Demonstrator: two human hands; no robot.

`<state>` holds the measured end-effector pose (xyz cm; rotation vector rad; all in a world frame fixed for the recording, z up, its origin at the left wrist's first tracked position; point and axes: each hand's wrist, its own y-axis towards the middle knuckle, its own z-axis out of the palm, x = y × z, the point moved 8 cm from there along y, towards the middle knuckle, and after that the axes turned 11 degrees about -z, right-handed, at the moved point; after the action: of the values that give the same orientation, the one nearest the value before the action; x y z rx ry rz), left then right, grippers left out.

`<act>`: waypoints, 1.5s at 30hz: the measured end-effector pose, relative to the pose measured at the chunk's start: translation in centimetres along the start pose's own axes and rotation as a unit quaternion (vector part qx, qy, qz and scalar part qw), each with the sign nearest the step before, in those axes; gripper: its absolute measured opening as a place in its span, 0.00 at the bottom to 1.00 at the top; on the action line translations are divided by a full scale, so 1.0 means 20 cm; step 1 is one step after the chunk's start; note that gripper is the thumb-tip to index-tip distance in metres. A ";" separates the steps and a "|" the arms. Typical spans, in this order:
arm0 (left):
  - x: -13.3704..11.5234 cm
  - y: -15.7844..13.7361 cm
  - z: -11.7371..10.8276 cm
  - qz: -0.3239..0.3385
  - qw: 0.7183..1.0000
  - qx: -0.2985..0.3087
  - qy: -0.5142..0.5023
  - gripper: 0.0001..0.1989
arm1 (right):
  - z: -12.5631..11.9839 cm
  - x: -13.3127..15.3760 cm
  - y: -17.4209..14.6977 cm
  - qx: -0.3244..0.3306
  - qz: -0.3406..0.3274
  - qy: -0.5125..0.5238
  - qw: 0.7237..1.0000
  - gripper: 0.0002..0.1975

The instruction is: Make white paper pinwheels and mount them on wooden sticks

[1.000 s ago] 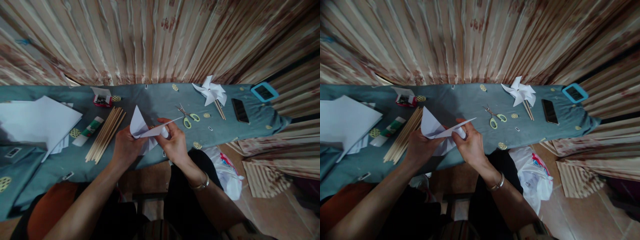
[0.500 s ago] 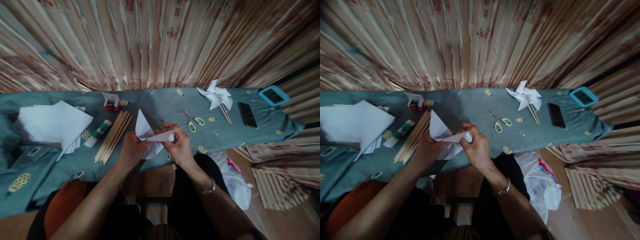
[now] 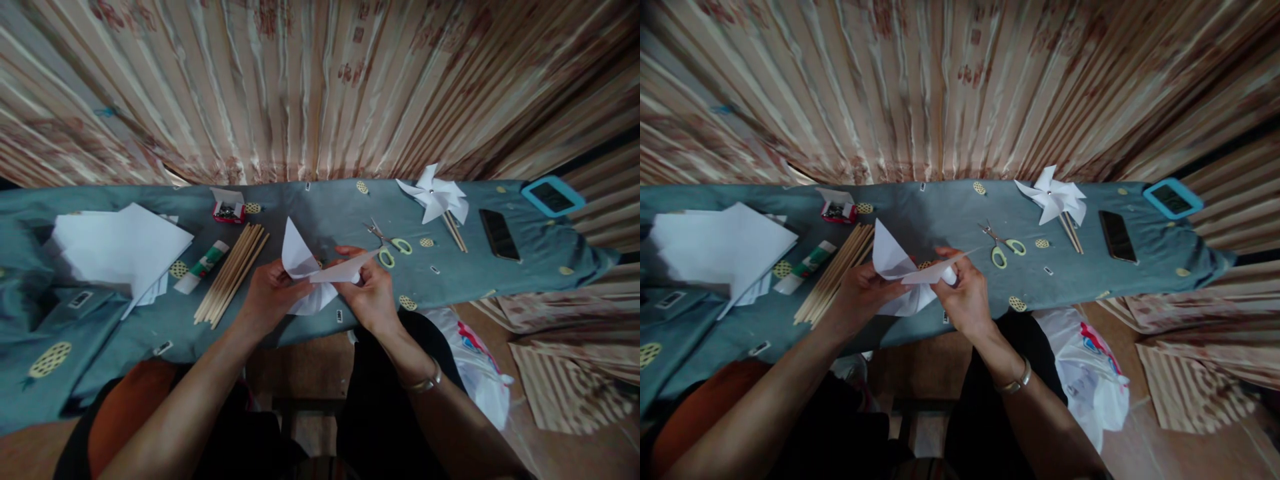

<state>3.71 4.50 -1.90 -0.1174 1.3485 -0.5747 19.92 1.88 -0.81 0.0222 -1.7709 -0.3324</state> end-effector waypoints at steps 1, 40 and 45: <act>-0.01 -0.01 0.00 0.002 1.000 0.009 0.001 0.17 | -0.02 0.00 0.00 -0.005 -0.002 -0.003 1.000 0.21; -0.13 0.06 -0.15 0.139 0.899 -0.152 0.386 0.12 | -0.11 0.21 -0.11 0.081 -0.160 -0.123 0.976 0.19; -0.04 0.01 -0.07 0.018 0.987 -0.063 0.148 0.17 | -0.08 0.17 -0.17 0.109 -0.130 -0.040 0.985 0.21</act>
<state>2.44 5.32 -1.56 -0.1136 1.6726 -0.4897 20.10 -2.33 1.93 0.4054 -1.8802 -0.3285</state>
